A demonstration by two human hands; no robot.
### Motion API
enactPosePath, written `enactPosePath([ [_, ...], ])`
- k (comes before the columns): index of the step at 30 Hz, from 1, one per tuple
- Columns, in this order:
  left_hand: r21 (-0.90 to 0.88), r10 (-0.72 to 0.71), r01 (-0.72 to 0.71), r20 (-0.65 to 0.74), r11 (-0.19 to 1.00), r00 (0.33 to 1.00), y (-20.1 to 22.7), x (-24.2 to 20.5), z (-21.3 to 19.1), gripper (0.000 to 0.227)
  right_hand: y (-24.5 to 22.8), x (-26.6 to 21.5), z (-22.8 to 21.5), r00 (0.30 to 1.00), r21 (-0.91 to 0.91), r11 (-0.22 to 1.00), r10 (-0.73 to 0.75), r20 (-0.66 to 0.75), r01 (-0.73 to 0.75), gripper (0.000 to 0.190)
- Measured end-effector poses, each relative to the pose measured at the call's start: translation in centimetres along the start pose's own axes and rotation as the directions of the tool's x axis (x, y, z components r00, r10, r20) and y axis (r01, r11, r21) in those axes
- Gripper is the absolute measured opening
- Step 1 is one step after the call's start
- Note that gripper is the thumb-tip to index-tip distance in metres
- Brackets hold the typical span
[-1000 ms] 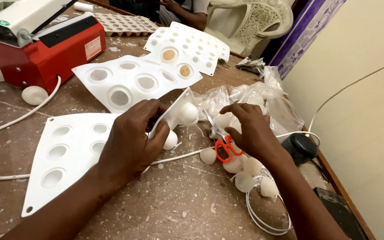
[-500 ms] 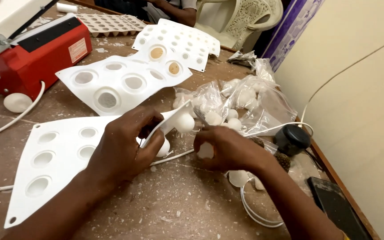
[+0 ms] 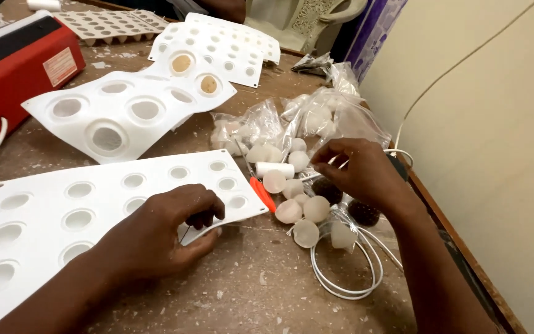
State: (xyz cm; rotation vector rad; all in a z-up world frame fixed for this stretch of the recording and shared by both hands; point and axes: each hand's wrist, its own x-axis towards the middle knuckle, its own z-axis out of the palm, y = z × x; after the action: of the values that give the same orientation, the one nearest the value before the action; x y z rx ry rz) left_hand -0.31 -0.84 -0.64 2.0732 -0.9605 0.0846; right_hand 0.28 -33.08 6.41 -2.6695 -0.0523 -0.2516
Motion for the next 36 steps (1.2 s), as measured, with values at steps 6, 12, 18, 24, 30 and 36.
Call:
enactPosePath([
  [6,-0.051,0.073,-0.073,-0.006,0.996,0.997,0.2,0.4,1.0,0.030,0.9,-0.9,-1.6,0.945,-0.243,0.969,0.116,0.306,-0.040,0.011],
  [12,-0.011,0.124,-0.123,0.016,0.992,0.992,2.5,4.3,4.0,0.022,0.1,-1.2,-1.1,0.930,-0.404,0.915,0.157,0.333,-0.010,0.014],
  [18,0.196,0.375,-0.355,-0.080,0.914,0.923,4.8,8.1,9.7,0.040,1.8,-0.5,0.2,0.920,-0.406,0.909,0.078,0.383,0.093,0.013],
  [24,0.306,0.223,-0.200,-0.041,0.931,0.974,4.2,10.8,12.3,0.050,1.0,-1.0,-1.2,0.949,-0.392,0.920,0.122,0.290,0.001,0.015],
  [30,0.267,0.225,-0.171,-0.188,0.948,0.956,2.6,11.2,10.1,0.043,0.5,-1.2,-1.5,0.941,-0.403,0.914,0.102,0.324,0.039,0.012],
  [36,0.195,0.224,-0.187,-0.193,0.963,0.955,1.5,10.8,10.2,0.049,1.0,-1.0,-0.3,0.916,-0.406,0.908,0.067,0.396,0.109,0.010],
])
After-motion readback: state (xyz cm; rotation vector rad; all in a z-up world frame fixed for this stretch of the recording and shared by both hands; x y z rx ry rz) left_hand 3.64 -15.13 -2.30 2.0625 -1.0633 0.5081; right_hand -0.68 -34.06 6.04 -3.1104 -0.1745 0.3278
